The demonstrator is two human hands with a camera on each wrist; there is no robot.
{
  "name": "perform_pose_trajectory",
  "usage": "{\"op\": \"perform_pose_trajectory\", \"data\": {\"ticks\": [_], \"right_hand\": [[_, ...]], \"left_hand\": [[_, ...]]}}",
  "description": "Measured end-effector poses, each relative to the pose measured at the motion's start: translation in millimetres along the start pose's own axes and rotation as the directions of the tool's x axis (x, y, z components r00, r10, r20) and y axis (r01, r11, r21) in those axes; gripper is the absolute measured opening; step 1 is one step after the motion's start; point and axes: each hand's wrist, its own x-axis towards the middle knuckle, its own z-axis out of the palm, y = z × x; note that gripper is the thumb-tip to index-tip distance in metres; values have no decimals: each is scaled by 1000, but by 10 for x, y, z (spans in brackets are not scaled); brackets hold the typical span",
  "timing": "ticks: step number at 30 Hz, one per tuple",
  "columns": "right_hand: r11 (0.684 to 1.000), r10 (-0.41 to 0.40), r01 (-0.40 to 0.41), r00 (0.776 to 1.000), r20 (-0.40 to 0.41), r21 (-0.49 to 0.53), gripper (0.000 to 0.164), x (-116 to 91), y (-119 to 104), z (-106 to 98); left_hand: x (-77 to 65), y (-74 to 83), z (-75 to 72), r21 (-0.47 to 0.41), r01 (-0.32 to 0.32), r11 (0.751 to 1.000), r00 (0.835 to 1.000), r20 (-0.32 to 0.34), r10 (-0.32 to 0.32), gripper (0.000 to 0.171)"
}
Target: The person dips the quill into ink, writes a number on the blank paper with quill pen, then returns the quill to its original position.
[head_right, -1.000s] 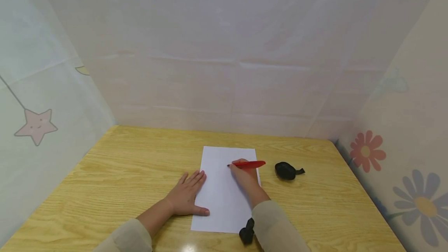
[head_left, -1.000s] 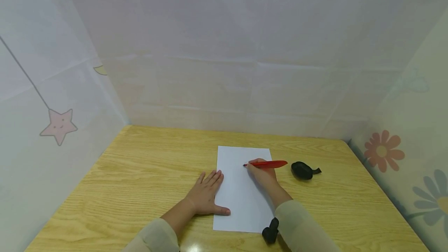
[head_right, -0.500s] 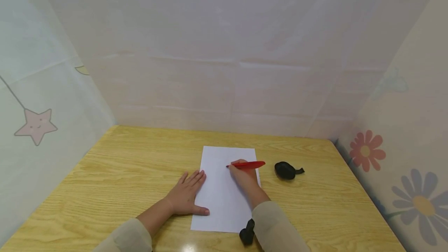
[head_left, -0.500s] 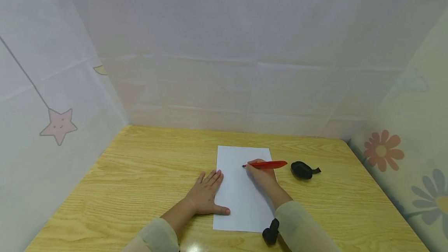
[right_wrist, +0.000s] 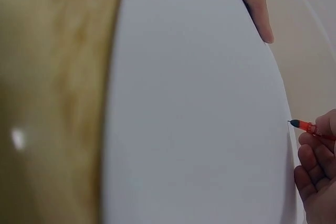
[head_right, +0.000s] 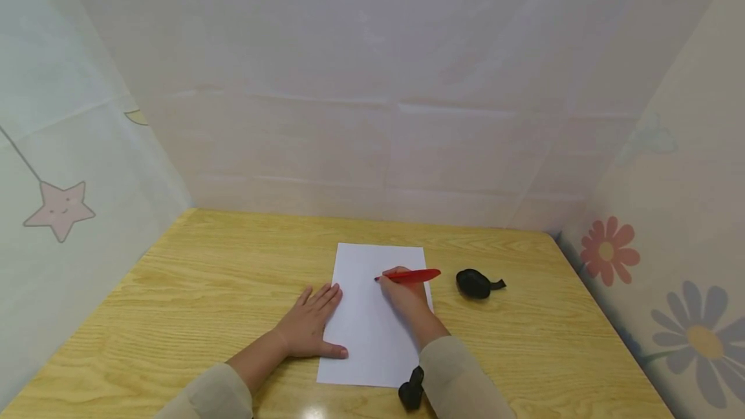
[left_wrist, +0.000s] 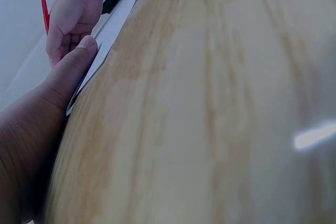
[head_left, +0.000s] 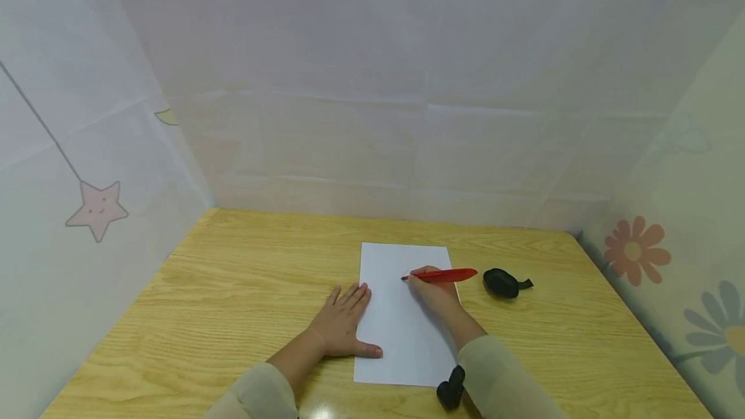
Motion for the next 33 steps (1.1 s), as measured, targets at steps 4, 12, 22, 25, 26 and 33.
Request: {"op": "perform_pose_trajectory", "data": {"ticks": [4, 12, 22, 25, 26, 33], "right_hand": [[999, -12, 11, 1000, -9, -30, 24, -4, 10, 1], [998, -12, 12, 1000, 1, -69, 23, -44, 10, -1], [989, -39, 38, 999, -4, -145, 21, -81, 8, -2], [990, -32, 32, 999, 2, -136, 21, -85, 9, -1], [990, -30, 30, 1000, 3, -134, 21, -86, 9, 0], [990, -37, 37, 999, 1, -138, 19, -93, 20, -5]], "left_hand": [[-3, 8, -11, -8, 4, 1000, 1000, 5, -4, 120], [1, 13, -13, -16, 8, 1000, 1000, 10, -8, 120], [0, 7, -4, -4, 5, 1000, 1000, 8, -5, 120], [0, 6, -3, -2, 2, 1000, 1000, 4, -2, 120], [0, 6, -3, -1, 1, 1000, 1000, 2, -1, 120], [-4, 14, -12, -4, -1, 1000, 1000, 1, 1, 120]]}}
